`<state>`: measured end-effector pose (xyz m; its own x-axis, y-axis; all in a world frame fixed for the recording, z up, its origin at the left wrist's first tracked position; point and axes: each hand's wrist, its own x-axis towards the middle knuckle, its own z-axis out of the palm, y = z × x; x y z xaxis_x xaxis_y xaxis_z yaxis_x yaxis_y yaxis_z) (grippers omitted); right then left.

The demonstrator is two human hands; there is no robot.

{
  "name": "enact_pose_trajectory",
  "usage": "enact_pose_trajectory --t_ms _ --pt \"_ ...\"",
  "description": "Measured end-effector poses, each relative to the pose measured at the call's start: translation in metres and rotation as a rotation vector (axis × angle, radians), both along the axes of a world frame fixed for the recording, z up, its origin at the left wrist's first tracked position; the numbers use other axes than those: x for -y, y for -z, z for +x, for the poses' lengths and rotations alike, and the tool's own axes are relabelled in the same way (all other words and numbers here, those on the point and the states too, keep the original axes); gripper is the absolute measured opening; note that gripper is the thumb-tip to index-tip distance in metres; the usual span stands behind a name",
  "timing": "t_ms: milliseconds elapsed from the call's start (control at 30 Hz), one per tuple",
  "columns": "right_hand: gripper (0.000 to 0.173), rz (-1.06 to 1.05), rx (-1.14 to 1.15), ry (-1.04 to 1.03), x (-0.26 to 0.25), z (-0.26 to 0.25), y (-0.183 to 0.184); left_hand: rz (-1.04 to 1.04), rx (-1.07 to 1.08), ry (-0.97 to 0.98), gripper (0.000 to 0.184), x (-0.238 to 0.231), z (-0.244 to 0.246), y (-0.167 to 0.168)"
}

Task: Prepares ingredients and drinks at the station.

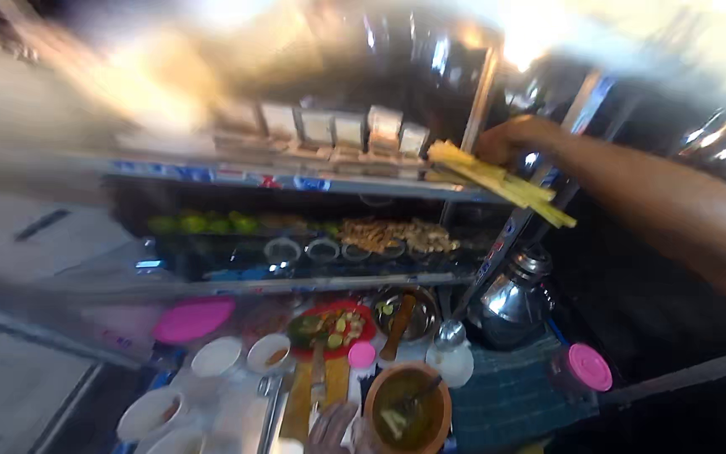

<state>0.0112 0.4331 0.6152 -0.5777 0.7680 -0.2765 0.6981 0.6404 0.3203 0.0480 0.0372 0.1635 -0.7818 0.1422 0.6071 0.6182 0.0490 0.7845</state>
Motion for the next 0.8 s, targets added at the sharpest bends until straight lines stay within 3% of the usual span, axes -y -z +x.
enact_pose_trajectory --t_ms 100,300,567,800 --pt "0.023 -0.11 -0.144 0.119 -0.012 0.003 0.014 0.09 0.032 -0.007 0.026 -0.001 0.006 -0.017" --pt "0.025 -0.235 -0.348 0.229 -0.017 0.002 0.009 0.103 0.128 -0.034 0.024 0.008 0.011 -0.014" --pt "0.01 -0.109 -0.247 0.222 -0.014 -0.005 0.002 0.122 0.116 -0.039 0.027 0.015 0.004 -0.014" --pt "0.015 0.084 -0.252 0.137 -0.01 0.003 -0.011 0.081 0.083 -0.045 0.025 0.016 0.004 -0.012"
